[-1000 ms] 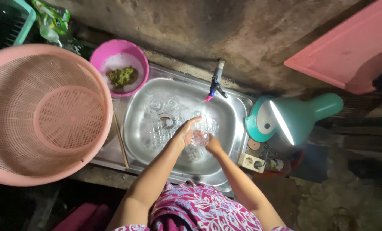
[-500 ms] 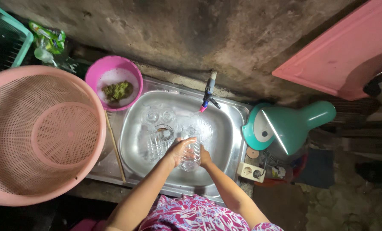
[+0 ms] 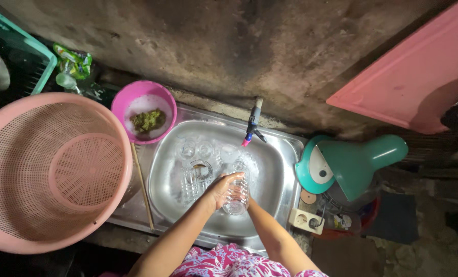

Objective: The person scrubs the exterior of clear plastic bottles with a green sponge under running water in a kitchen sink, then rinses them thoroughly. The bottles are handled one at a time and placed back into the sink after cleaning.

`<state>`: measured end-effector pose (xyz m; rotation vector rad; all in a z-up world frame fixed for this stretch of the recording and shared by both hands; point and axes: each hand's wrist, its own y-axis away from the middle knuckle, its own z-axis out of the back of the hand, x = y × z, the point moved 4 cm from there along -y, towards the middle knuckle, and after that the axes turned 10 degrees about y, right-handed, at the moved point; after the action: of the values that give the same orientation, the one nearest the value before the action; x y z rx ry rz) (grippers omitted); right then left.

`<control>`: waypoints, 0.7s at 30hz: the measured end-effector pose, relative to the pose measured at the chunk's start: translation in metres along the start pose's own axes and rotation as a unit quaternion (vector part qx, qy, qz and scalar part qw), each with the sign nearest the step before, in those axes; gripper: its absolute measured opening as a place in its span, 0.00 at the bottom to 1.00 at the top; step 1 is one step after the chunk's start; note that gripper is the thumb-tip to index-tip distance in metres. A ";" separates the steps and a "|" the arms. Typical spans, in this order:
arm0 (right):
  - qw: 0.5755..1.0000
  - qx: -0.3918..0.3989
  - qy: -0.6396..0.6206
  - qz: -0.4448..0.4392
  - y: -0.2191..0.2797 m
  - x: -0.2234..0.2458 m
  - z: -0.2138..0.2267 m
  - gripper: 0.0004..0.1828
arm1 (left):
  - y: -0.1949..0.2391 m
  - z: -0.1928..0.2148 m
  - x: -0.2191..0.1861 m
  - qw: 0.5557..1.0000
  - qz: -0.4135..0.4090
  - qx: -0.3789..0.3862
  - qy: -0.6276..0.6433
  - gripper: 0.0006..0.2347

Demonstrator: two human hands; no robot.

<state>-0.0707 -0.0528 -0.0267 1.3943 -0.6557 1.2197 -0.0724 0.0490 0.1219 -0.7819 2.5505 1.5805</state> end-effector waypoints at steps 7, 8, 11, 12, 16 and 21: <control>0.994 -0.069 -0.064 0.057 -0.045 0.017 0.056 0.53 | 0.017 0.007 -0.003 1.000 -0.008 0.011 0.004 0.26; 0.994 -0.076 -0.067 0.047 -0.053 0.021 0.059 0.51 | 0.020 0.008 -0.003 1.000 -0.006 0.009 0.011 0.26; 0.991 -0.106 -0.069 0.028 -0.073 0.036 0.060 0.45 | 0.027 0.010 0.000 1.000 -0.007 0.008 0.027 0.27; 0.990 -0.121 -0.065 0.028 -0.079 0.043 0.061 0.43 | 0.029 0.009 0.000 0.999 -0.010 0.011 0.030 0.27; 0.986 -0.161 -0.031 0.032 -0.095 0.065 0.061 0.42 | 0.035 0.006 0.000 0.999 -0.016 0.012 0.029 0.27; 0.992 -0.119 -0.036 -0.013 -0.085 0.058 0.064 0.41 | 0.041 0.007 -0.007 0.998 -0.055 0.016 0.035 0.27</control>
<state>0.0431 -0.0795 0.0051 1.2460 -0.8030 1.0375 -0.0857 0.0726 0.1550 -0.9719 2.5247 1.5014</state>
